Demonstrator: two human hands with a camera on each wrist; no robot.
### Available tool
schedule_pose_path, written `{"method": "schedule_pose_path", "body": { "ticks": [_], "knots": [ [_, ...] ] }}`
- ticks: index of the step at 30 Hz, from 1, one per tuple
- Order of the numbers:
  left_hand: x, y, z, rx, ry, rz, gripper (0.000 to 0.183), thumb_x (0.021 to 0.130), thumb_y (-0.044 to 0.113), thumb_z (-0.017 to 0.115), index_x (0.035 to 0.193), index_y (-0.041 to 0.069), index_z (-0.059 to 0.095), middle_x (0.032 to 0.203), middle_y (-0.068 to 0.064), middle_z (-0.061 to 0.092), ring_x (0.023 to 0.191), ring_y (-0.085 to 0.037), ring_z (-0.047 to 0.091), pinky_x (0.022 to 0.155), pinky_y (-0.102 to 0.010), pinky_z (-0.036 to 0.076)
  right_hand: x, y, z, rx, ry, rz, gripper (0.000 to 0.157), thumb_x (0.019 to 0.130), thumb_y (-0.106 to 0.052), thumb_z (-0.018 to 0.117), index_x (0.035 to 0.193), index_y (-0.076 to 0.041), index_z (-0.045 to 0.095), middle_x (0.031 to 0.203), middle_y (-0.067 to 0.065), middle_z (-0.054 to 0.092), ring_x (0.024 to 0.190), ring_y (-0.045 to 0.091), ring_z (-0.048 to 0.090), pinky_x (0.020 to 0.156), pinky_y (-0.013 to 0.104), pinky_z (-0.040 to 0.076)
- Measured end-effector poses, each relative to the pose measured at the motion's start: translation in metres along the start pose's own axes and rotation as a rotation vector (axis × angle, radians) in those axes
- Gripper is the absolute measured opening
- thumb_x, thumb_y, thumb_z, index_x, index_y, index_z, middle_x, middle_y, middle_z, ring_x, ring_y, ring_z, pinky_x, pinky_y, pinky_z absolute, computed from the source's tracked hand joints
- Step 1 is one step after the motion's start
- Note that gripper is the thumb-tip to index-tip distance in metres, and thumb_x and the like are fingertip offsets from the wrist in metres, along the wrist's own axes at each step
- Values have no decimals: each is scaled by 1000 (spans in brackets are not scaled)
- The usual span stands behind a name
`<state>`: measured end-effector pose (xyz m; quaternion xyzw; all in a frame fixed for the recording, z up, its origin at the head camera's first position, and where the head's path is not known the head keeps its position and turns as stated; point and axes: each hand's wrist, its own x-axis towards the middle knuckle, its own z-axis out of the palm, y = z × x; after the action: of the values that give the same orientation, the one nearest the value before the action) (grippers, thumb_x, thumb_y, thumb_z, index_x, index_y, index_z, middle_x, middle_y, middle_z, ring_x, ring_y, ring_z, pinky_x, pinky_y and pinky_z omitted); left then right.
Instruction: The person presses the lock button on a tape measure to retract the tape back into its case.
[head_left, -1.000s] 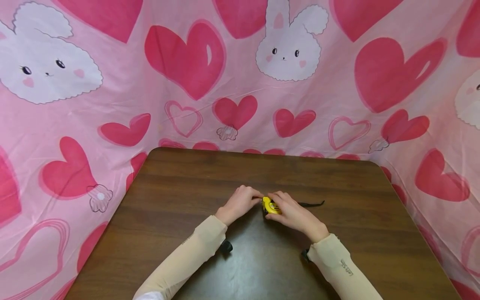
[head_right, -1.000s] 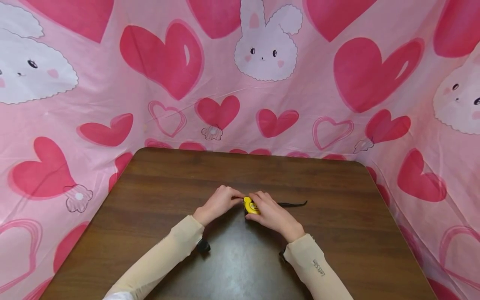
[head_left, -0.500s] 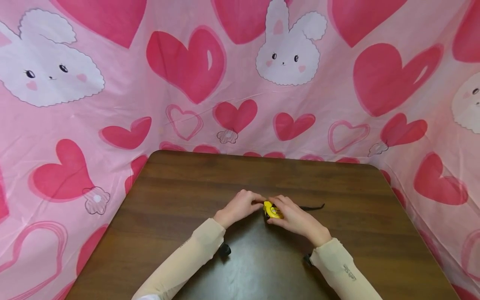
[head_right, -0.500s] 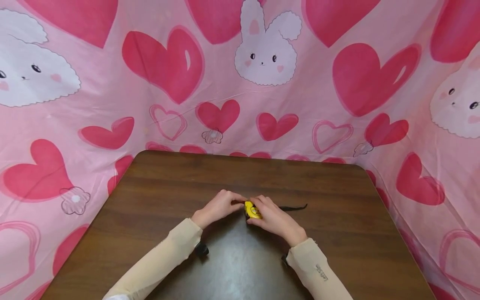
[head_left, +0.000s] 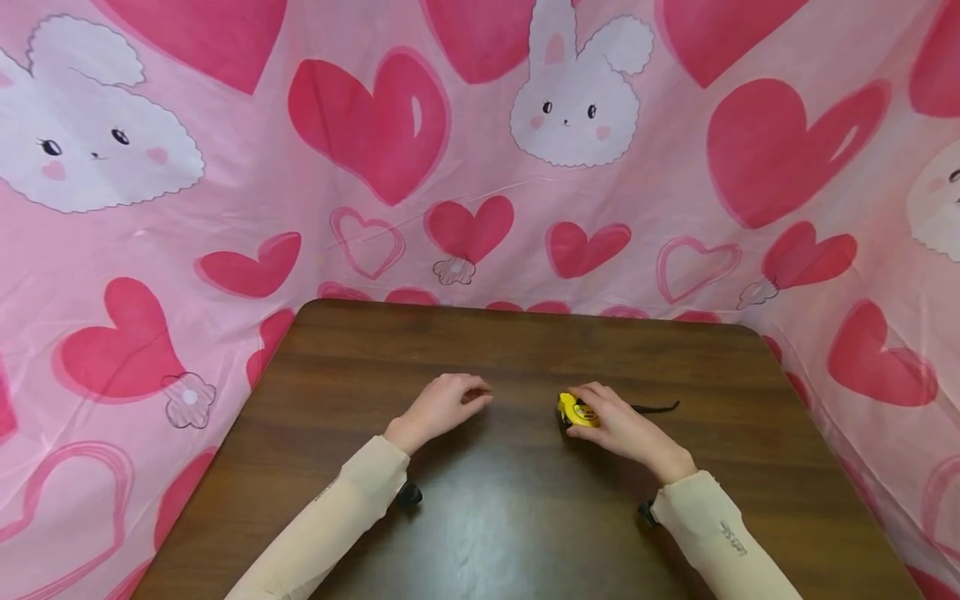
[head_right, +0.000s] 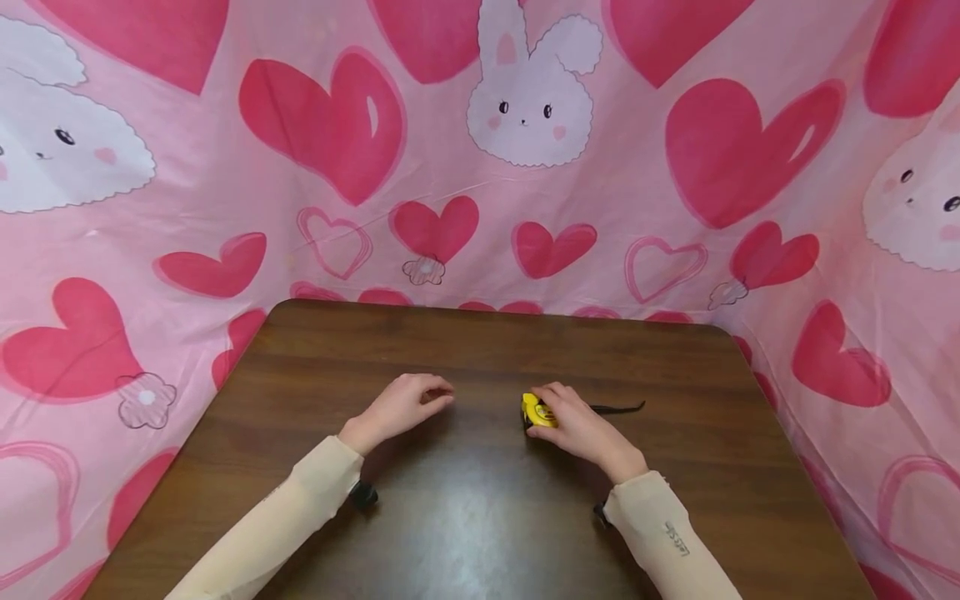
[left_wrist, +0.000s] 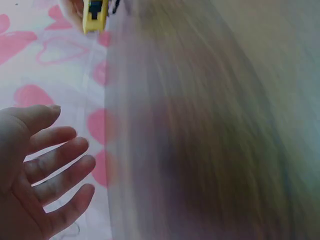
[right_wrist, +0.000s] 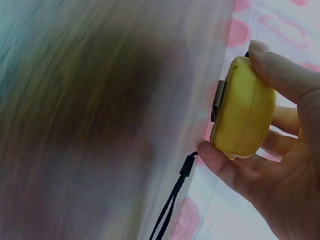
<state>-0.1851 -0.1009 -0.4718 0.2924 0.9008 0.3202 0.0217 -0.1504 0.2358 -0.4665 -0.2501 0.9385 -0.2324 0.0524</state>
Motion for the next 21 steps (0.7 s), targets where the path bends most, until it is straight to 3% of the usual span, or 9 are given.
{"method": "schedule_pose_path", "body": {
  "ticks": [9,21],
  "knots": [
    [-31,-29,-21,247,201,-25,17,94,23,80,107,11,79,102,-3,75,93,-24,69,80,-46,59,-4,32,-12,-43,28,17,65,93,-28,81,141,7,55,133,23,59,116,38,57,100,58,50],
    [-53,-49,-37,362,237,-74,20,95,25,79,109,11,79,105,-7,76,94,-28,68,80,-48,59,0,50,-15,-47,48,65,68,90,-27,84,138,10,56,130,27,58,117,44,57,101,63,48]
  ]
}}
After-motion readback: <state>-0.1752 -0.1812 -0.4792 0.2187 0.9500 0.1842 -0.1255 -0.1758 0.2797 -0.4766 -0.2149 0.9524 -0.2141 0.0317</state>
